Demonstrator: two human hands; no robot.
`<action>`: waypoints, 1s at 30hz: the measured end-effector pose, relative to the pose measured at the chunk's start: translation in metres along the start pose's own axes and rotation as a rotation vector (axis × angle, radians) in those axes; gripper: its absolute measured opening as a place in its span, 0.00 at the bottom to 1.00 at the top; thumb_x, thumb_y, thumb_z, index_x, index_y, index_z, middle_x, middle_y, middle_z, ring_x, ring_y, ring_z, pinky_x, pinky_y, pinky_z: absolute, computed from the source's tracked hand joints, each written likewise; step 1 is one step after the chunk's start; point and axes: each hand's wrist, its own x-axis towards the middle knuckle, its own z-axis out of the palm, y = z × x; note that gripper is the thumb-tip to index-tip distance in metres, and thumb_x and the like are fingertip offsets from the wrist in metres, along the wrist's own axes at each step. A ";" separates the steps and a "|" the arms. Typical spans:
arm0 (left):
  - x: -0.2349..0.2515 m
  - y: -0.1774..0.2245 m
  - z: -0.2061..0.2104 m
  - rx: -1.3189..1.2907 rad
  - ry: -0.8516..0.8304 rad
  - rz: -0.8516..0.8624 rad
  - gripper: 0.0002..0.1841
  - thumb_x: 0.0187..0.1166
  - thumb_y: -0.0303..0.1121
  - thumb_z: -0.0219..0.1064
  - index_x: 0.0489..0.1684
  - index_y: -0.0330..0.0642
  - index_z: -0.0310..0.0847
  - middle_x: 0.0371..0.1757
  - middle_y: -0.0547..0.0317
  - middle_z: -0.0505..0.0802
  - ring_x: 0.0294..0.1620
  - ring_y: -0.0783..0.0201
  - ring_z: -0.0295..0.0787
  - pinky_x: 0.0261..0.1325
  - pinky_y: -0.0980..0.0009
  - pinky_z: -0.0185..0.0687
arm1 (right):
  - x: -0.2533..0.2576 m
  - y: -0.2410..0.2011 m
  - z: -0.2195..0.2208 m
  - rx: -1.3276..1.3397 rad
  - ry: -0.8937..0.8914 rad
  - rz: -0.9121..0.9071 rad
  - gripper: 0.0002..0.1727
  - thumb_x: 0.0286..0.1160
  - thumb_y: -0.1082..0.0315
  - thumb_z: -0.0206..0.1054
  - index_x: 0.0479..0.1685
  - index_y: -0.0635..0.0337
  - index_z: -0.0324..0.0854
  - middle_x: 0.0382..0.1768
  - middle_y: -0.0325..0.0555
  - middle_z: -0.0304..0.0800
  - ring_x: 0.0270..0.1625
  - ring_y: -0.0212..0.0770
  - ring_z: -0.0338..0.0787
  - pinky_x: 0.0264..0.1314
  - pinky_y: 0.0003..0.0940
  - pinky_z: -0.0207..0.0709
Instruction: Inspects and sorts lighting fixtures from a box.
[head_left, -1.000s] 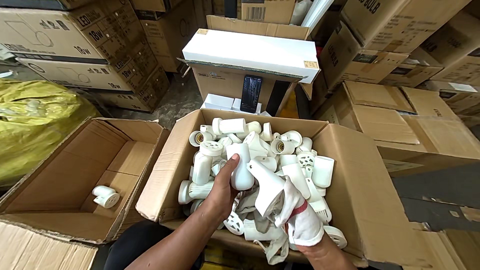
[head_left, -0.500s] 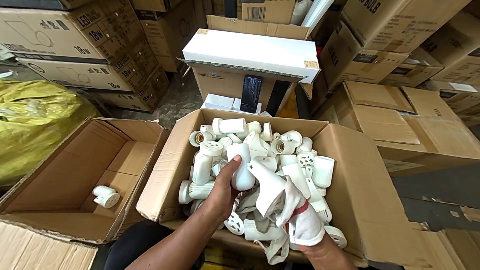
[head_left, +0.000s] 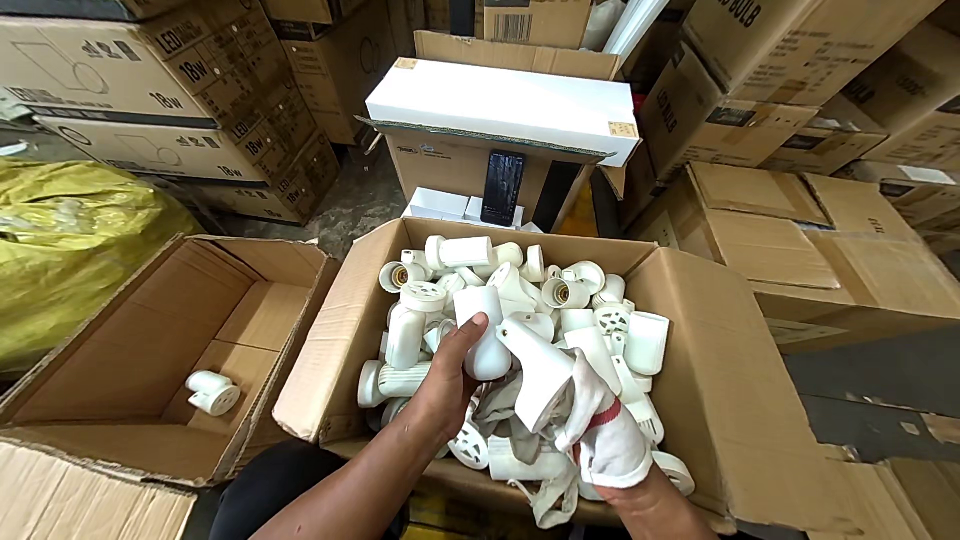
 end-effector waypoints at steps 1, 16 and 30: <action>0.000 0.000 0.000 -0.001 0.003 -0.001 0.24 0.86 0.48 0.51 0.70 0.40 0.74 0.53 0.48 0.92 0.51 0.58 0.92 0.55 0.60 0.90 | 0.000 0.000 0.001 0.008 -0.001 0.004 0.10 0.82 0.64 0.57 0.42 0.48 0.86 0.36 0.32 0.92 0.42 0.26 0.91 0.48 0.26 0.86; 0.000 -0.001 0.000 0.004 -0.009 0.003 0.25 0.85 0.48 0.52 0.71 0.40 0.73 0.54 0.49 0.91 0.52 0.57 0.92 0.55 0.59 0.90 | 0.002 0.001 -0.002 -0.005 -0.005 0.028 0.10 0.81 0.64 0.56 0.42 0.48 0.85 0.35 0.33 0.91 0.40 0.26 0.91 0.43 0.25 0.86; -0.001 0.000 0.000 0.005 -0.016 0.003 0.25 0.84 0.48 0.54 0.70 0.40 0.73 0.53 0.48 0.91 0.52 0.58 0.92 0.56 0.60 0.90 | 0.000 0.000 -0.002 0.005 -0.011 -0.002 0.10 0.83 0.63 0.57 0.47 0.48 0.85 0.39 0.32 0.93 0.44 0.26 0.91 0.49 0.25 0.86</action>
